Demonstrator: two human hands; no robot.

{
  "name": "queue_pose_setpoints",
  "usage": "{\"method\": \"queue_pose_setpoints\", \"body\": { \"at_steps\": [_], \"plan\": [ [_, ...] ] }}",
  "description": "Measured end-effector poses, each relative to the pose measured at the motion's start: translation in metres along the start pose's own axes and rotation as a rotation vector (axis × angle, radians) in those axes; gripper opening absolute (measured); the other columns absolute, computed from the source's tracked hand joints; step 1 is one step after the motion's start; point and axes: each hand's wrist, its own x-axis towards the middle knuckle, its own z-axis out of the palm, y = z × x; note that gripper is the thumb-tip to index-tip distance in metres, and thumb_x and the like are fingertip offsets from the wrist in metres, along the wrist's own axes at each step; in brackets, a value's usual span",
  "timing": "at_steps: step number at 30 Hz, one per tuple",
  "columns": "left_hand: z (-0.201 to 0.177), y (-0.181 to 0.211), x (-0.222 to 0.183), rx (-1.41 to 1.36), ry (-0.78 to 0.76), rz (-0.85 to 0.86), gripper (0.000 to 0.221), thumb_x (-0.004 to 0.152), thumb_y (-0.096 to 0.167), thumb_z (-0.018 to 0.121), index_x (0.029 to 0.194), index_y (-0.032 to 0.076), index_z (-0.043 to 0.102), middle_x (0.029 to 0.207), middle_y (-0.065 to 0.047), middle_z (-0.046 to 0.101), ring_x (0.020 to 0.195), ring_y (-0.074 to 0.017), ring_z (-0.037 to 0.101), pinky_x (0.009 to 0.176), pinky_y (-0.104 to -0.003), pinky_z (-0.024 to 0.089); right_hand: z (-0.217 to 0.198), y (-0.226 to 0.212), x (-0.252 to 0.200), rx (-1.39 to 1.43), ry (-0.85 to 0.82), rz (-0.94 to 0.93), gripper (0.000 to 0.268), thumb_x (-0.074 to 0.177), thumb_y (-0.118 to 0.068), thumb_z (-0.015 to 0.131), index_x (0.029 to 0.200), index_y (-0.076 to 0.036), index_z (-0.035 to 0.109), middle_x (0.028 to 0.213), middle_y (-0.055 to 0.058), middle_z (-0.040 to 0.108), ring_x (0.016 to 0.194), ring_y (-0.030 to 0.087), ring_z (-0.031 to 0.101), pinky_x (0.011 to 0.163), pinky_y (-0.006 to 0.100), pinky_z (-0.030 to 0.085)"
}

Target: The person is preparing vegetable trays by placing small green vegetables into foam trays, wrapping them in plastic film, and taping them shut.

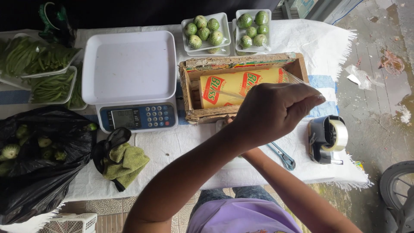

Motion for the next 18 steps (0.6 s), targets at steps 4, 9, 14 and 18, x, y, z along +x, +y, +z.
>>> {"method": "queue_pose_setpoints", "body": {
  "at_steps": [4,9,14,18],
  "plan": [
    [-0.003,-0.001,-0.001,-0.008,-0.002,0.004,0.022,0.103,0.031,0.056,0.105,0.015,0.071,0.092,-0.003,0.079,0.080,-0.0231,0.079,0.069,-0.036,0.056,0.010,0.002,0.003,-0.024,-0.001,0.053,0.028,0.096,-0.029,0.058,0.104,-0.007,0.072,0.094,0.008,0.079,0.080,0.024,0.076,0.074,0.038,0.058],
    [-0.005,-0.001,-0.001,-0.022,-0.008,0.017,0.021,0.102,0.031,0.057,0.105,0.015,0.071,0.091,-0.004,0.080,0.079,-0.0239,0.079,0.070,-0.036,0.057,0.026,0.009,0.008,-0.051,-0.001,0.117,0.031,0.097,-0.032,0.059,0.106,-0.006,0.071,0.097,0.009,0.079,0.083,0.027,0.075,0.075,0.040,0.058],
    [-0.003,-0.003,-0.001,-0.020,-0.010,0.022,0.022,0.103,0.031,0.057,0.106,0.015,0.071,0.095,-0.003,0.081,0.083,-0.0224,0.081,0.071,-0.035,0.058,0.045,0.021,0.013,-0.076,-0.002,0.184,0.034,0.097,-0.035,0.060,0.109,-0.005,0.071,0.100,0.011,0.079,0.085,0.029,0.075,0.076,0.042,0.057],
    [-0.002,-0.002,0.003,-0.047,-0.042,0.018,0.022,0.103,0.031,0.057,0.107,0.015,0.072,0.098,-0.004,0.081,0.085,-0.0220,0.082,0.071,-0.034,0.059,0.072,0.045,0.021,-0.078,0.007,0.243,0.036,0.097,-0.037,0.060,0.110,-0.005,0.070,0.101,0.012,0.079,0.087,0.030,0.075,0.076,0.043,0.057]
  ]
}}
